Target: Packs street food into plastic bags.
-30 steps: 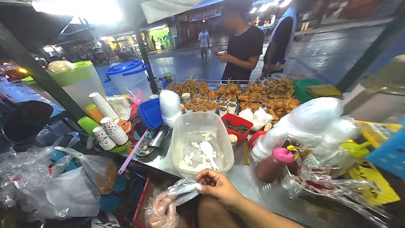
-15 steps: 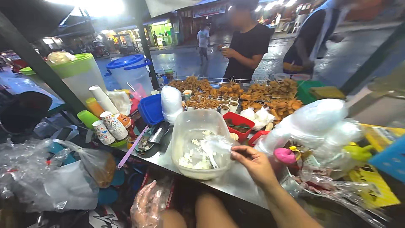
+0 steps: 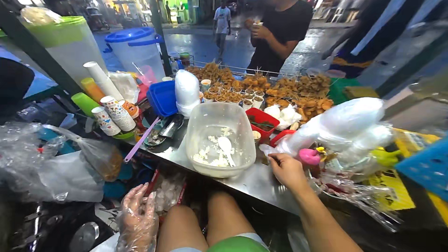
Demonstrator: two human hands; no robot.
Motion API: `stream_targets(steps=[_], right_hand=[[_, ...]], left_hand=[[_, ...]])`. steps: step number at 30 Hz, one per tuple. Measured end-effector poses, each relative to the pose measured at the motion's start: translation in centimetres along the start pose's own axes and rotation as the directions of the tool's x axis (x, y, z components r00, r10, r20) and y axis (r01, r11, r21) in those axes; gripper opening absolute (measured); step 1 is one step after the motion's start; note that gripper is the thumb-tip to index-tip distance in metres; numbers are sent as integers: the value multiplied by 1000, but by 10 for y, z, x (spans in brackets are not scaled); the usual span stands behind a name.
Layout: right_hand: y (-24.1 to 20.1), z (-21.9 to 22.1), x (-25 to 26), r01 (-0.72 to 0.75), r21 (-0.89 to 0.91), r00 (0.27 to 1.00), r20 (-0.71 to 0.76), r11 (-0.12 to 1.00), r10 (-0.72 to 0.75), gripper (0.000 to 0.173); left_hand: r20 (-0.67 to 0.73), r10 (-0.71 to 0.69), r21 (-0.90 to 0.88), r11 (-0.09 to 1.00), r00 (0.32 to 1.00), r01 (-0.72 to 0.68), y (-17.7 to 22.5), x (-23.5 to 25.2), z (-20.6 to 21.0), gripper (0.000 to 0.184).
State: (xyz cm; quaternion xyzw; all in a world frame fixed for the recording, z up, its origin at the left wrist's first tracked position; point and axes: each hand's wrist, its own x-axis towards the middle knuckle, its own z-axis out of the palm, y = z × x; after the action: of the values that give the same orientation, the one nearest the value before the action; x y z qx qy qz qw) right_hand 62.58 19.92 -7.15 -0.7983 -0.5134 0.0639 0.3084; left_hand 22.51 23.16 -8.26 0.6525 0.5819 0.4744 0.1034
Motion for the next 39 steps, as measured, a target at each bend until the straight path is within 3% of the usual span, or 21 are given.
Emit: stream_targets(steps=[2, 4, 7, 10, 16, 21, 28, 30, 32, 34, 36, 37, 39], right_hand=[[4, 19, 2, -70, -106, 982, 170, 992, 87, 29], [14, 43, 3, -77, -157, 964, 241, 985, 114, 29], [42, 80, 1, -20, -124, 990, 137, 992, 37, 23], [59, 98, -1, -49, -118, 991, 118, 992, 62, 19], [55, 100, -9, -17, -145, 988, 151, 989, 39, 31], [48, 95, -23, -33, -133, 993, 105, 991, 47, 21], [52, 114, -68, 189, -35, 981, -40, 981, -190, 22], [49, 116, -90, 229, -26, 970, 87, 973, -226, 22], [49, 120, -112, 224, -60, 931, 307, 973, -195, 24], [47, 123, -126, 159, -152, 834, 550, 976, -50, 33], [49, 130, -131, 72, -244, 701, 702, 967, 126, 45], [62, 141, -134, 27, -267, 687, 705, 963, 176, 48], [125, 184, -144, -14, -277, 807, 564, 961, 174, 52]], left_hand=[[-26, -32, 56, 998, 999, 34, -9, -2, -12, 33], [-50, -72, 96, 993, 996, 76, -23, -7, -25, 34], [-44, -142, 154, 977, 989, 147, -42, -21, -46, 34], [-11, -229, 201, 953, 973, 226, -53, -41, -64, 35], [13, -423, 250, 879, 906, 407, -74, -62, -75, 38], [111, -344, 284, 910, 932, 302, -74, -56, -76, 38], [158, -269, 259, 940, 950, 223, -79, -58, -76, 38], [156, -270, 267, 938, 950, 223, -82, -62, -80, 37], [149, -294, 276, 929, 944, 245, -84, -67, -85, 37], [156, -321, 283, 920, 934, 269, -85, -70, -90, 38], [159, -317, 278, 923, 935, 266, -87, -73, -95, 38], [156, -307, 272, 927, 939, 258, -88, -75, -97, 39], [144, -299, 268, 930, 943, 254, -93, -76, -100, 39]])
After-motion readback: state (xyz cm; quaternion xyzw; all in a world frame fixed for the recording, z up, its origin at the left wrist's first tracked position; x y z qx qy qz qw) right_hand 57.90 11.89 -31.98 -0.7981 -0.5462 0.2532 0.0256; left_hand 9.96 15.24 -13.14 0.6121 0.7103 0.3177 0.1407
